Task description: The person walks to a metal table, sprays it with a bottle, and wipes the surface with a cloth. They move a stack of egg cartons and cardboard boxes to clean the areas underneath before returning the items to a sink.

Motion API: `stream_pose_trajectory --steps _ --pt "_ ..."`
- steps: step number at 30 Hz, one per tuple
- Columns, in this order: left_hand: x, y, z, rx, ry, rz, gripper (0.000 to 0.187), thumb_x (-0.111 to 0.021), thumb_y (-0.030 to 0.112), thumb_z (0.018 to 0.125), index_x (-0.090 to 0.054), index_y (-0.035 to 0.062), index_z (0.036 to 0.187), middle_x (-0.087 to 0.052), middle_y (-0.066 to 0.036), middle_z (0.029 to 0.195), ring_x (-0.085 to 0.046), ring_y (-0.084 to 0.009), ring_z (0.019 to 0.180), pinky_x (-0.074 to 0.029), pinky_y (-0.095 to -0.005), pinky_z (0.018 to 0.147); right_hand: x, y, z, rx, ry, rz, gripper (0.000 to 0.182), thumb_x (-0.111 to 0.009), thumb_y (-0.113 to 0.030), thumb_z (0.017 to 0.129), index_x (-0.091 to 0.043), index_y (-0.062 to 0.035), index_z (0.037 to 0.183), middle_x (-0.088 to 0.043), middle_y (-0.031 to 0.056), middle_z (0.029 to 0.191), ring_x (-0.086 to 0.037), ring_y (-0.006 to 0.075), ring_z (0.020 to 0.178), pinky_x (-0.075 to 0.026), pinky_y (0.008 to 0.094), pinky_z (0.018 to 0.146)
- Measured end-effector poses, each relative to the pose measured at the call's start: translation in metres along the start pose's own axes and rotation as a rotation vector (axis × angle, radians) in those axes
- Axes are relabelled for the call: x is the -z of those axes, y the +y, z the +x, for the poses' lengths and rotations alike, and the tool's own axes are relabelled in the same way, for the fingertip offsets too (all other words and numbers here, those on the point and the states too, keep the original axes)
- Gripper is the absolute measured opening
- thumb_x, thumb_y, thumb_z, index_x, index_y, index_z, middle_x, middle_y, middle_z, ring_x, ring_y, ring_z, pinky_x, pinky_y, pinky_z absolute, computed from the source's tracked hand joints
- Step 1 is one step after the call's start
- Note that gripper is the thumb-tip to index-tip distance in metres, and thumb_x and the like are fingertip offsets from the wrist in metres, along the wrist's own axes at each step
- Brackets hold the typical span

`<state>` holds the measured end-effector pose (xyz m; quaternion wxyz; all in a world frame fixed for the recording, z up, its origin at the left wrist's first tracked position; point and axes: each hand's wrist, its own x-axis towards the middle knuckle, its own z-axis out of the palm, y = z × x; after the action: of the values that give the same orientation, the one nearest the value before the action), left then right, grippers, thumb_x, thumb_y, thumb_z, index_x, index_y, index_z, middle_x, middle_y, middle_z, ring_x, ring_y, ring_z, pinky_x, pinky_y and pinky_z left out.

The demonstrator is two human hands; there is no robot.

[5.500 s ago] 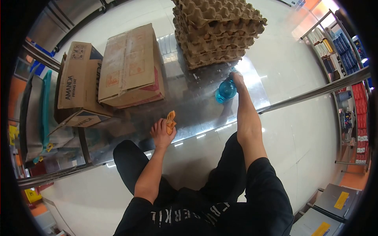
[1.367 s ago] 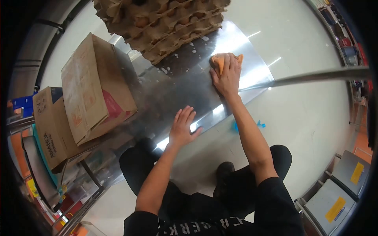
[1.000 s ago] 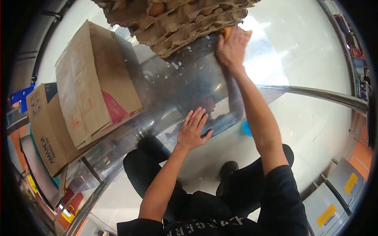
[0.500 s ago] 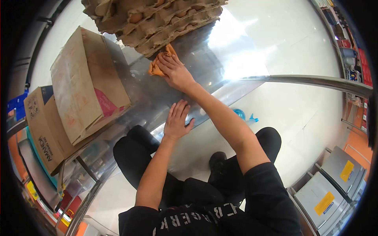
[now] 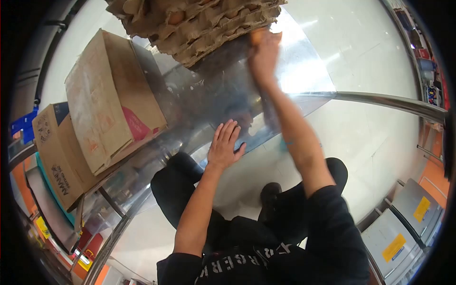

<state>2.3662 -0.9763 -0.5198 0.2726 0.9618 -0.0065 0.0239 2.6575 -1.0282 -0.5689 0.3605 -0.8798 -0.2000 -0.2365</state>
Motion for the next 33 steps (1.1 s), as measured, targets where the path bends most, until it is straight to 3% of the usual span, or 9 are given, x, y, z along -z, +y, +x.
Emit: stream_pose_trajectory --steps 3,4,7,12,16,18,22,28,33 --pt "-0.01 -0.006 -0.006 -0.018 0.027 -0.002 0.053 -0.067 0.027 0.078 -0.05 0.0039 0.123 -0.045 -0.014 0.134 -0.039 -0.0283 0.13 -0.029 -0.0448 0.11 -0.018 -0.132 -0.072 0.08 -0.339 0.063 0.054 -0.048 -0.018 0.083 -0.044 0.0042 0.132 -0.037 0.0224 0.143 -0.027 0.0365 0.138 -0.015 0.0566 0.113" --pt "-0.014 -0.015 -0.003 -0.024 -0.052 0.006 0.056 -0.068 0.027 0.076 -0.05 0.0021 0.122 -0.045 -0.015 0.135 -0.04 -0.0293 0.13 -0.03 -0.0463 0.109 -0.025 -0.176 -0.097 0.133 -0.477 -0.21 0.05 -0.047 -0.02 0.084 -0.049 0.0023 0.129 -0.041 0.0202 0.141 -0.032 0.0344 0.135 -0.018 0.0554 0.112" --pt "-0.005 -0.003 -0.002 -0.055 0.069 0.034 0.054 -0.066 0.027 0.078 -0.05 0.0004 0.123 -0.046 -0.016 0.135 -0.04 -0.0299 0.13 -0.03 -0.0462 0.108 -0.051 -0.222 -0.127 0.345 -0.511 0.074 0.048 -0.047 -0.023 0.085 -0.051 0.0006 0.127 -0.043 0.0182 0.14 -0.037 0.0314 0.132 -0.021 0.0545 0.111" --pt "-0.019 -0.015 -0.01 -0.027 -0.079 0.085 0.052 -0.066 0.028 0.077 -0.052 0.0043 0.121 -0.046 -0.011 0.134 -0.038 -0.0262 0.131 -0.027 -0.0428 0.111 -0.02 -0.163 -0.092 0.233 -0.466 -0.018 0.049 -0.051 -0.023 0.084 -0.051 0.0008 0.126 -0.046 0.0175 0.136 -0.04 0.0303 0.129 -0.024 0.0549 0.109" --pt "-0.006 -0.004 -0.002 -0.002 0.046 -0.02 0.05 -0.065 0.028 0.08 -0.053 0.0035 0.121 -0.047 -0.012 0.133 -0.039 -0.0267 0.131 -0.026 -0.0437 0.112 0.047 -0.061 -0.067 -0.008 -0.159 -0.225 0.052 -0.058 -0.021 0.078 -0.052 -0.0027 0.126 -0.047 0.0174 0.133 -0.042 0.0326 0.127 -0.027 0.0592 0.103" --pt "-0.005 -0.003 -0.002 -0.006 0.045 -0.034 0.051 -0.066 0.028 0.08 -0.052 0.0035 0.121 -0.046 -0.011 0.134 -0.038 -0.026 0.131 -0.027 -0.0436 0.111 0.063 -0.042 -0.053 -0.087 -0.216 -0.326 0.051 -0.057 -0.022 0.082 -0.049 -0.0013 0.128 -0.046 0.0195 0.134 -0.041 0.036 0.127 -0.027 0.055 0.105" --pt "-0.001 -0.005 -0.004 0.009 0.04 -0.059 0.055 -0.066 0.029 0.079 -0.05 0.0009 0.124 -0.045 -0.018 0.129 -0.037 -0.0338 0.129 -0.028 -0.0454 0.111 0.039 -0.116 -0.088 0.056 -0.23 -0.313 0.051 -0.057 -0.03 0.085 -0.05 0.003 0.124 -0.047 0.0221 0.13 -0.043 0.0368 0.122 -0.031 0.0508 0.102" --pt "-0.008 -0.009 -0.006 0.011 0.103 -0.079 0.054 -0.065 0.031 0.08 -0.051 0.0033 0.124 -0.044 -0.021 0.125 -0.041 -0.0398 0.121 -0.033 -0.0483 0.106 0.049 -0.141 -0.077 0.59 -0.78 0.102 0.046 -0.059 -0.033 0.085 -0.055 -0.0027 0.12 -0.052 0.0144 0.121 -0.048 0.0287 0.115 -0.038 0.0414 0.098" --pt "-0.004 -0.012 -0.003 0.074 -0.076 -0.187 0.052 -0.065 0.029 0.079 -0.051 0.0043 0.123 -0.049 -0.019 0.125 -0.042 -0.0367 0.122 -0.035 -0.0462 0.104 0.003 -0.179 -0.092 0.653 -0.653 0.142 0.044 -0.06 -0.029 0.085 -0.055 -0.0074 0.123 -0.051 0.011 0.124 -0.047 0.0278 0.118 -0.035 0.0426 0.101"
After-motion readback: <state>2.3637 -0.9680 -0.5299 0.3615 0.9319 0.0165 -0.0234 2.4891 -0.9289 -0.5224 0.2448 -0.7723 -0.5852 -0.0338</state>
